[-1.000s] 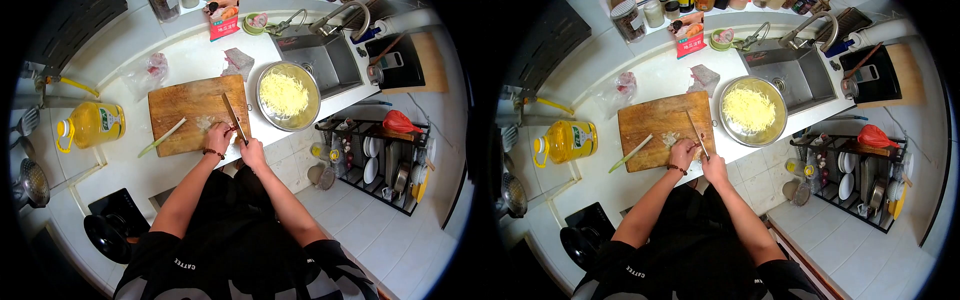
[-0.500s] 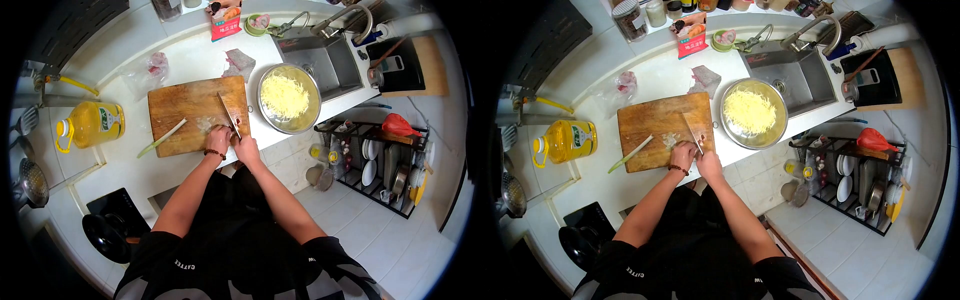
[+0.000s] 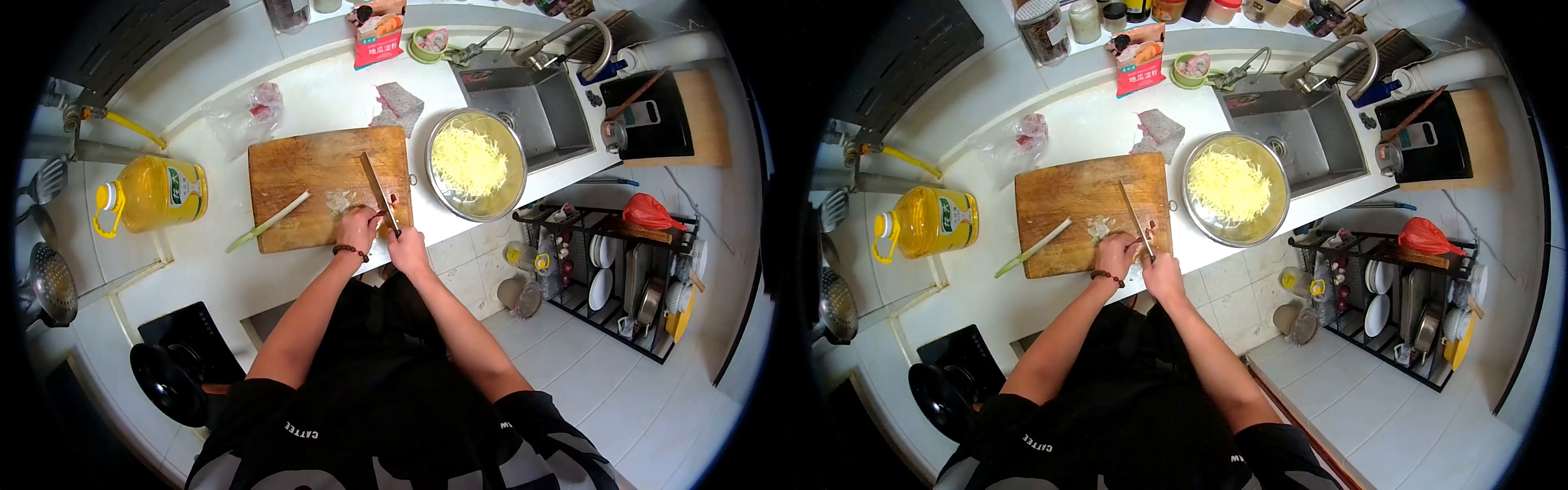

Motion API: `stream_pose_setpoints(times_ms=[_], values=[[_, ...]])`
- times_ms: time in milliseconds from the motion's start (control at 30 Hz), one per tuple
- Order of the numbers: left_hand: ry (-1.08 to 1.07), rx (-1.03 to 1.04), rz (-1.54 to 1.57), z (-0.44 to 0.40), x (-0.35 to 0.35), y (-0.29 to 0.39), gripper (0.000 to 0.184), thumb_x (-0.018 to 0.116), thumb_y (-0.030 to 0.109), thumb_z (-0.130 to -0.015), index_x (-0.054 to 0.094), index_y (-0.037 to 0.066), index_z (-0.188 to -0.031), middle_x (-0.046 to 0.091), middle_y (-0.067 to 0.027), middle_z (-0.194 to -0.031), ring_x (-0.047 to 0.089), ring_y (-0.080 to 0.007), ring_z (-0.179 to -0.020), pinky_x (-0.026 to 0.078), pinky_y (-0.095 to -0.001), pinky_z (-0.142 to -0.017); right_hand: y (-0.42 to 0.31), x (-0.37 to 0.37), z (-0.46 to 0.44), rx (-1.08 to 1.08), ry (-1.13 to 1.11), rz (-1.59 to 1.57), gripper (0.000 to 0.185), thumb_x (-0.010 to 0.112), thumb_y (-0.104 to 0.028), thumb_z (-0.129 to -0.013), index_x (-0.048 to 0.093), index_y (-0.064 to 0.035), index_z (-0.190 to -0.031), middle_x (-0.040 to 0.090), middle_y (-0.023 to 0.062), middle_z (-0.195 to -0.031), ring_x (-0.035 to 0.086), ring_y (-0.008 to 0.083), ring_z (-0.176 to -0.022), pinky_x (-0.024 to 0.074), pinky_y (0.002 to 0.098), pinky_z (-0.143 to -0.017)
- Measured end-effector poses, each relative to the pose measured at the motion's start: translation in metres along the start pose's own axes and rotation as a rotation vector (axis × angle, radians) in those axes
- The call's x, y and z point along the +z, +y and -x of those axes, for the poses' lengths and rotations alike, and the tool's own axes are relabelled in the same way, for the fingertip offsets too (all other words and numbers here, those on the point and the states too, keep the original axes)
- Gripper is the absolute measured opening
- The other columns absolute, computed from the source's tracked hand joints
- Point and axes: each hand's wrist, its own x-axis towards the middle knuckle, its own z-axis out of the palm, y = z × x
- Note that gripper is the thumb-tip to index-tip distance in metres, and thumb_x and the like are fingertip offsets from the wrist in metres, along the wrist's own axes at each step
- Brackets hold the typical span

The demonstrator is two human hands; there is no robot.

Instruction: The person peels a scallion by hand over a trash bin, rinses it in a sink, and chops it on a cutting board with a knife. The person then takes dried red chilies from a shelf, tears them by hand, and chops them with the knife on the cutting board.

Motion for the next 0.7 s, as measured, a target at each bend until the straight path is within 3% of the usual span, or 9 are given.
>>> stream_pose_setpoints(times_ms=[300,367,467,500,533,600,633,700], values=[[-0.011,0.052,0.0,-0.002,0.002,-0.001,0.005,0.068,0.006,-0.086,0.07,0.001,-0.087,0.069,-0.019,-0.092,0.067,-0.0406,-0.086,0.054,-0.048,-0.076,-0.006,0.011,-0.009,0.047,-0.023,0.089,0.025,0.059,-0.018,-0.095,0.072,0.0001,-0.106,0.067,0.0335,-0.094,0.065,0.0513,-0.093,0.0532,0.0566,-0.082],[-0.03,0.036,-0.028,-0.004,0.003,-0.003,0.005,0.068,0.006,-0.086,0.069,0.001,-0.086,0.068,-0.0195,-0.092,0.067,-0.041,-0.086,0.055,-0.0482,-0.077,-0.009,0.02,-0.02,-0.05,0.065,0.108,0.028,0.061,-0.021,-0.094,0.071,0.0029,-0.104,0.069,0.0315,-0.088,0.067,0.0503,-0.088,0.055,0.0527,-0.078],[-0.031,0.027,-0.057,-0.001,0.001,0.001,0.008,0.066,0.009,-0.087,0.067,0.001,-0.085,0.067,-0.0201,-0.091,0.066,-0.0419,-0.087,0.054,-0.0489,-0.077,0.002,0.017,-0.039,-0.046,-0.005,0.016,0.027,0.062,-0.021,-0.094,0.07,0.0039,-0.101,0.069,0.0305,-0.086,0.068,0.0497,-0.089,0.0552,0.0511,-0.078],[-0.004,0.02,-0.04,-0.002,0.005,-0.006,0.008,0.066,0.01,-0.088,0.067,0.002,-0.087,0.067,-0.0203,-0.091,0.066,-0.0421,-0.087,0.054,-0.0493,-0.076,0.017,0.022,-0.042,-0.161,0.091,-0.031,0.027,0.064,-0.022,-0.093,0.07,0.0045,-0.095,0.069,0.0281,-0.078,0.07,0.0448,-0.078,0.0545,0.047,-0.072],[0.028,0.009,-0.024,-0.005,0.004,-0.008,0.009,0.066,0.011,-0.089,0.067,0.002,-0.089,0.067,-0.0206,-0.091,0.066,-0.0423,-0.086,0.054,-0.0498,-0.076,0.015,0.014,-0.038,-0.172,0.094,-0.029,0.027,0.064,-0.022,-0.093,0.07,0.0045,-0.095,0.069,0.0281,-0.078,0.07,0.0448,-0.078,0.0545,0.047,-0.072],[0.056,0.007,-0.04,0.001,0.0,-0.014,0.009,0.064,0.011,-0.092,0.067,0.003,-0.093,0.066,-0.0202,-0.092,0.065,-0.0418,-0.086,0.054,-0.0492,-0.077,0.02,-0.002,-0.018,-0.099,0.051,-0.164,0.03,0.065,-0.023,-0.094,0.068,0.0051,-0.085,0.065,0.0225,-0.067,0.064,0.0317,-0.061,0.0501,0.0429,-0.063],[0.091,0.025,-0.015,0.002,-0.005,-0.015,0.009,0.064,0.011,-0.093,0.068,0.004,-0.094,0.067,-0.0197,-0.093,0.065,-0.0413,-0.087,0.054,-0.0484,-0.078,0.025,-0.007,-0.01,-0.1,0.045,-0.164,0.03,0.065,-0.023,-0.094,0.068,0.0051,-0.085,0.065,0.0225,-0.067,0.064,0.0317,-0.061,0.0501,0.0429,-0.063],[0.108,0.045,0.014,0.002,-0.015,-0.015,0.01,0.063,0.012,-0.095,0.07,0.006,-0.099,0.067,-0.0175,-0.098,0.066,-0.0395,-0.09,0.054,-0.0456,-0.08,0.034,-0.016,0.001,-0.017,0.117,-0.186,0.033,0.066,-0.024,-0.095,0.065,0.005,-0.08,0.06,0.0174,-0.06,0.053,0.02,-0.055,0.0441,0.0399,-0.057]])
